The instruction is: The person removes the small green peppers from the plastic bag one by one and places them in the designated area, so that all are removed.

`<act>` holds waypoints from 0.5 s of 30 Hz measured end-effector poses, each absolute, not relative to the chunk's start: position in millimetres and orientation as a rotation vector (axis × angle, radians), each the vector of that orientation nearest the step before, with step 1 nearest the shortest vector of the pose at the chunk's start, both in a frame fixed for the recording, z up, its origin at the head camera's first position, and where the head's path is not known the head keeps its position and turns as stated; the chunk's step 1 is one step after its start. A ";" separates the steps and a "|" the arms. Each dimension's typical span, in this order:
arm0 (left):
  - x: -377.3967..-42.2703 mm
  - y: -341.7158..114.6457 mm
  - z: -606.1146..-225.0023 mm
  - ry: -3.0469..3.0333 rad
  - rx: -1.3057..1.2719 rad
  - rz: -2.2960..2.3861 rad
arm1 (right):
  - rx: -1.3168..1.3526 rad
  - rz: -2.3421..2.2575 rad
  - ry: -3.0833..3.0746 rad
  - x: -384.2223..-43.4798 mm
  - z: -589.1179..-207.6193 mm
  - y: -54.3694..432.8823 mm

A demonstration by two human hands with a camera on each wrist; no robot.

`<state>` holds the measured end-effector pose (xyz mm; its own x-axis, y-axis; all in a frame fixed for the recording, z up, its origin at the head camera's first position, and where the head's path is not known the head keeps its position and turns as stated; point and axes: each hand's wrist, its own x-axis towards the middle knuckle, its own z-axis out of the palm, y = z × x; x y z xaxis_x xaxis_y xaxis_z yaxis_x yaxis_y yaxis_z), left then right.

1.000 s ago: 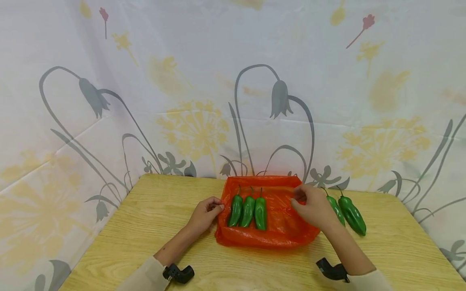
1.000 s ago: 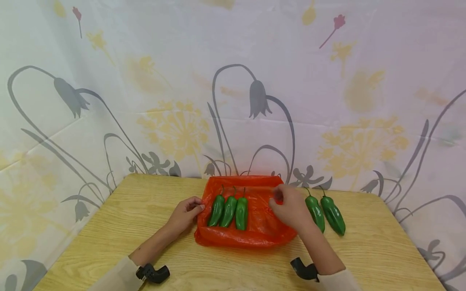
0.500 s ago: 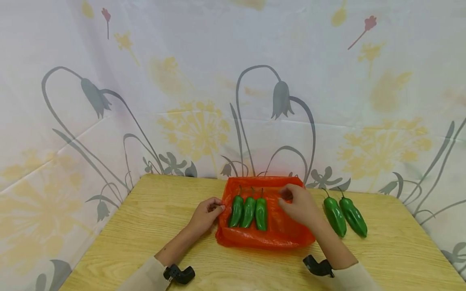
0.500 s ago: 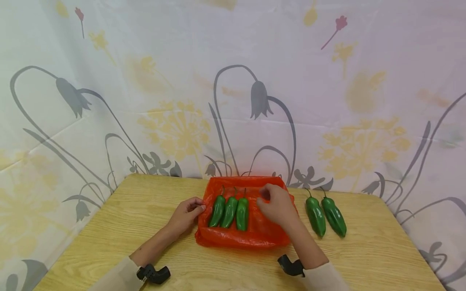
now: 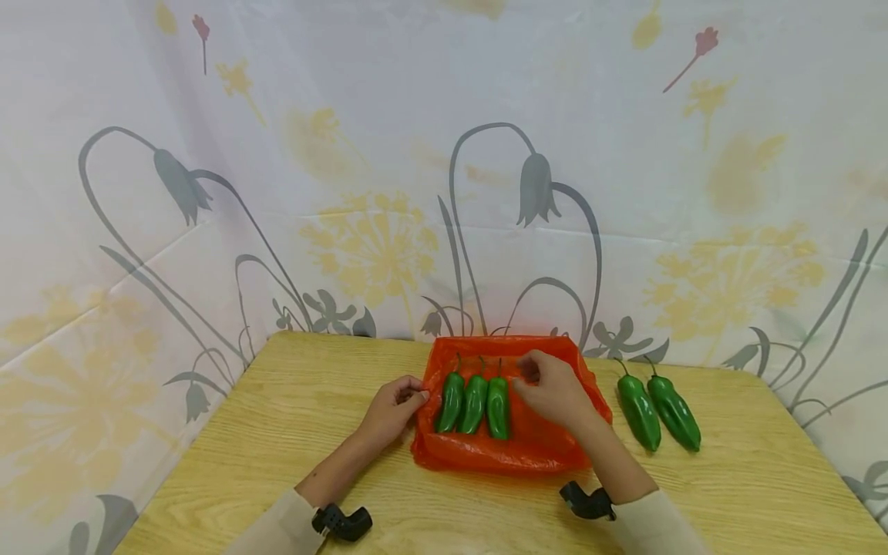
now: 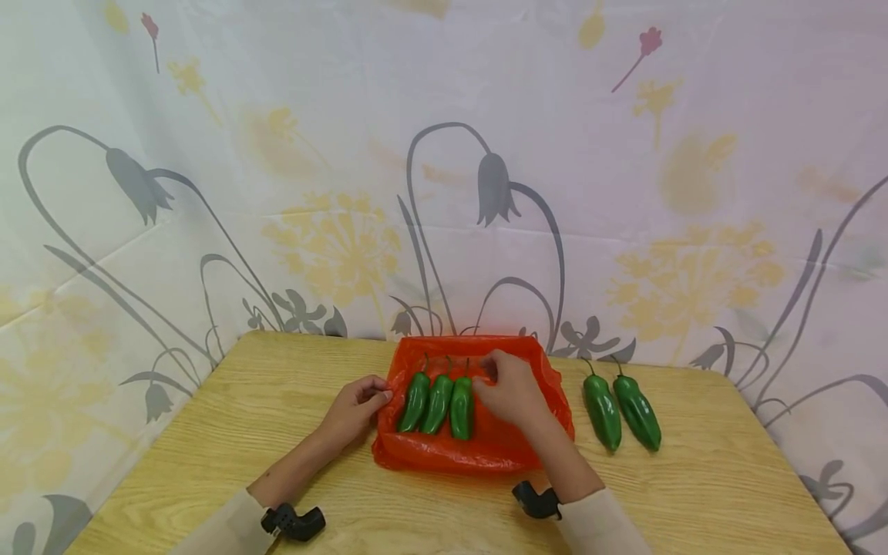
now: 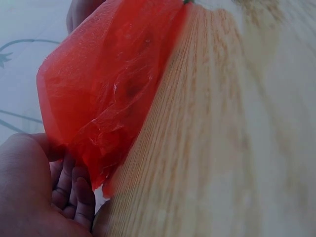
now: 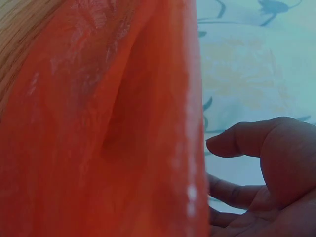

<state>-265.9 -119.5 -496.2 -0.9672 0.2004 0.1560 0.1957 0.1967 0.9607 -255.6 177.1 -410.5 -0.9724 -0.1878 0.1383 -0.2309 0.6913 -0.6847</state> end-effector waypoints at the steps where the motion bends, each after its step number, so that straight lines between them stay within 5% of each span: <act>1: -266.2 -119.3 -496.2 2.429 0.399 1.948 | 0.354 1.164 -2.837 -256.5 -411.2 176.3; 15: -265.9 -117.4 -497.2 2.445 0.393 1.952 | 0.316 1.168 -2.901 -265.7 -427.0 160.1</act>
